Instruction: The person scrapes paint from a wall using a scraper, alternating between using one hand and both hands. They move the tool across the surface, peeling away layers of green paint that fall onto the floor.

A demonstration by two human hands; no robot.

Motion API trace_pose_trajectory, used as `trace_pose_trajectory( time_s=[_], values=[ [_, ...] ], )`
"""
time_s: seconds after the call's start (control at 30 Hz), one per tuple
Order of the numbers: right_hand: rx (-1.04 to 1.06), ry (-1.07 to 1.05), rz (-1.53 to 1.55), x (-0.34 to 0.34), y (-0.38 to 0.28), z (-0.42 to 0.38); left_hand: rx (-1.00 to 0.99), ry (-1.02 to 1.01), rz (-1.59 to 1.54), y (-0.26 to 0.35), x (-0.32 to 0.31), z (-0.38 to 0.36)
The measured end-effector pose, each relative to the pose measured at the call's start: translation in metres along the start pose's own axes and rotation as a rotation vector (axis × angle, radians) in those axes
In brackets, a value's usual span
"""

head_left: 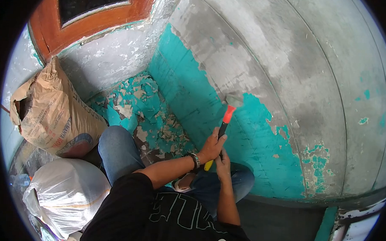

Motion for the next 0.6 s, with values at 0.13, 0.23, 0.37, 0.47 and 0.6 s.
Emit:
trace_pose_trajectory(
  time_s=[0.13,0.23,0.37,0.47,0.6],
  values=[
    [0.101,0.113,0.113,-0.018,-0.005,0.003,0.128,-0.086,-0.238,-0.002,0.002,0.005],
    [-0.075,0.141,-0.067,-0.013,-0.005,0.002,0.183,-0.019,-0.387,-0.008,0.001,0.006],
    [0.325,0.19,-0.63,-0.004,-0.005,-0.009,0.129,0.052,-0.259,0.005,0.01,0.013],
    [0.288,0.231,-0.616,0.005,-0.003,-0.015,0.135,0.014,-0.298,0.017,0.013,0.02],
    [-0.007,0.231,-0.243,0.015,-0.007,-0.016,0.069,-0.081,-0.184,0.021,0.005,0.024]
  ],
)
Point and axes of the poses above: each hand's wrist, its own z-axis towards the middle knuckle, its own x-axis out of the back of the hand, y = z × x, the point moved 3 cm from there along z, towards the middle knuckle, and after that the axes turned 9 degrees about x, right-handed, at the moved point
